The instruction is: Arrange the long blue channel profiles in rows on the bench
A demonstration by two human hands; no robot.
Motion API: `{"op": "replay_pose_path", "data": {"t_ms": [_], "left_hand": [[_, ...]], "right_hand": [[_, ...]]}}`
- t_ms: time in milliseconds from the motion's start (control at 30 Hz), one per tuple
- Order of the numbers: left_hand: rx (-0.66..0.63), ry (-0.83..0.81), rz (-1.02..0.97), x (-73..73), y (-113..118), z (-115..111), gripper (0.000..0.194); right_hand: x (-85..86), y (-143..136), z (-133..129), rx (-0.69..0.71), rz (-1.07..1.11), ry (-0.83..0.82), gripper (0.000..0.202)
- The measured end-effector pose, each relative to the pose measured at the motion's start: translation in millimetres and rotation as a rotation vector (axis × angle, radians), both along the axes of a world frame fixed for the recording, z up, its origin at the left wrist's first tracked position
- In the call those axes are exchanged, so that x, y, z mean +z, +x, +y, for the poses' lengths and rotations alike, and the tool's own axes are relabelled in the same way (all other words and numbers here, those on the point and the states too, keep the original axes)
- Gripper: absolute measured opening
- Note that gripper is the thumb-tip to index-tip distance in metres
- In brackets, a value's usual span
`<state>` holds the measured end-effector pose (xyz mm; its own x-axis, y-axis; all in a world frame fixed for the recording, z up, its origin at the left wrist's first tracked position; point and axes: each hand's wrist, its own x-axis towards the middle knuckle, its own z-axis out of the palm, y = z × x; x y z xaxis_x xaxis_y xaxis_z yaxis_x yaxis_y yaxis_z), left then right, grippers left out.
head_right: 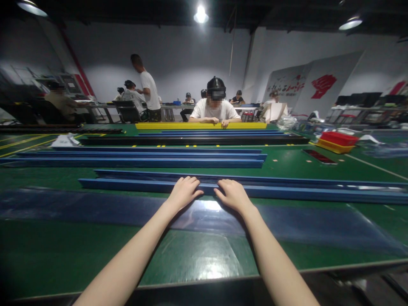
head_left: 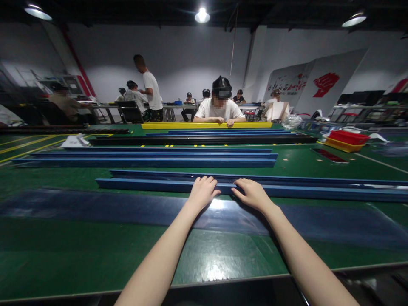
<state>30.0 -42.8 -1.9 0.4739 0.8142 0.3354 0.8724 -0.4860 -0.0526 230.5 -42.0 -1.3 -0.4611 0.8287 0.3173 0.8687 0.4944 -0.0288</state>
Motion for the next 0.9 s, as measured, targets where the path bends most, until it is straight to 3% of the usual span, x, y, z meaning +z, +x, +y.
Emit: {"op": "replay_pose_path", "data": {"t_ms": [900], "left_hand": [[0.005,-0.017,-0.001,1.2,-0.2,-0.6,0.020]], "right_hand": [[0.9,-2.3,-1.0,-0.006,0.012,0.001,0.026]]}}
